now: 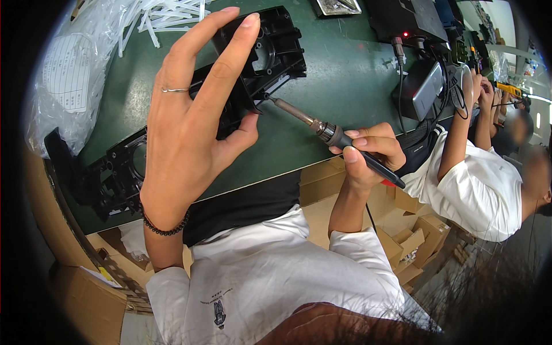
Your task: Using a soldering iron to join or repair black plastic electronic housings on a workshop assembly line.
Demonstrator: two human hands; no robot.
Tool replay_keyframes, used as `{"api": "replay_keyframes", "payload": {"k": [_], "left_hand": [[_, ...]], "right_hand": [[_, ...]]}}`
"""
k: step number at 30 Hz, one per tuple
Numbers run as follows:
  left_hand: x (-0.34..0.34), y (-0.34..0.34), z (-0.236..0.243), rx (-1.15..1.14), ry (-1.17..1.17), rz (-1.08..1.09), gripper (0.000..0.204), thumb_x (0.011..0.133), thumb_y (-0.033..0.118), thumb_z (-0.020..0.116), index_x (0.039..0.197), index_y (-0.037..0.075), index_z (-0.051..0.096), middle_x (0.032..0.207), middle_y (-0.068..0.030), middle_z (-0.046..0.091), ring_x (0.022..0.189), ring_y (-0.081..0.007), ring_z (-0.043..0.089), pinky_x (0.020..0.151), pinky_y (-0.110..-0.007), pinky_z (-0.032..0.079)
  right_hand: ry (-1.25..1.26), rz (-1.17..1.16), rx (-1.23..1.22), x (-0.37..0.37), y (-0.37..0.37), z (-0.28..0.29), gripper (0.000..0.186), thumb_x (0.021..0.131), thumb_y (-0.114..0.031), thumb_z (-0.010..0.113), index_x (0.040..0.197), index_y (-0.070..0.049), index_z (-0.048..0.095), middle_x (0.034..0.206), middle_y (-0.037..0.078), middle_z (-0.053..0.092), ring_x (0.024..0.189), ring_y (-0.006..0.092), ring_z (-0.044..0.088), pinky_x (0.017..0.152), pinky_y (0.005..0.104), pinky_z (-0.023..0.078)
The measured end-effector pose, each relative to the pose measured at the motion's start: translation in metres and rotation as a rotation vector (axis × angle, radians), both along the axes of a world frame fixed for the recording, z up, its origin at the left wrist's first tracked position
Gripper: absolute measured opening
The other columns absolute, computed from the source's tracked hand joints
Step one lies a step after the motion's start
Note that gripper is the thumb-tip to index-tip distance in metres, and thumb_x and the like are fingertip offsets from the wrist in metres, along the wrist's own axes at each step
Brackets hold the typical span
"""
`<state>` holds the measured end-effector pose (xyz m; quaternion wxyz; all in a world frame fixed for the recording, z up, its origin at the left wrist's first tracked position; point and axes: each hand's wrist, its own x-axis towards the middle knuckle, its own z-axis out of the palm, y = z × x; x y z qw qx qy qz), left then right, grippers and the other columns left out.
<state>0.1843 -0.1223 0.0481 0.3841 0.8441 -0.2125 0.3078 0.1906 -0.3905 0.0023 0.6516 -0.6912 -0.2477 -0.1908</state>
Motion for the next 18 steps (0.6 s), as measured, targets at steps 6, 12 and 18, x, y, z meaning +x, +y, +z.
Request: {"api": "replay_keyframes", "payload": {"k": [6,12,18], "left_hand": [[0.005,-0.003,0.008,-0.011,0.016,0.007,0.096,0.059,-0.007,0.077,0.150,0.013,0.055,0.152,-0.0127,0.050,0.134,-0.0337,0.055,0.111,-0.042,0.048],[-0.013,0.006,0.007,0.163,0.296,0.171,0.093,0.061,-0.006,0.078,0.149,0.011,0.056,0.151,-0.0132,0.051,0.133,-0.0333,0.056,0.111,-0.042,0.048],[0.057,0.013,0.069,0.102,0.098,0.316,0.083,0.069,0.004,0.085,0.147,0.007,0.057,0.143,-0.0155,0.058,0.127,-0.0346,0.060,0.109,-0.040,0.047]], "right_hand": [[-0.003,0.016,-0.023,0.000,-0.001,0.002,0.026,0.078,-0.008,0.088,0.090,0.002,0.067,0.083,0.017,0.069,0.067,0.0207,0.073,0.058,0.0303,0.064],[0.002,-0.075,0.239,-0.002,0.005,-0.005,0.026,0.083,-0.010,0.084,0.094,0.001,0.064,0.087,0.015,0.064,0.063,0.0200,0.067,0.054,0.0317,0.064],[0.036,-0.235,0.505,0.001,0.012,-0.008,0.024,0.087,-0.007,0.080,0.100,-0.001,0.061,0.094,0.013,0.060,0.071,0.0210,0.064,0.056,0.0344,0.065]]}}
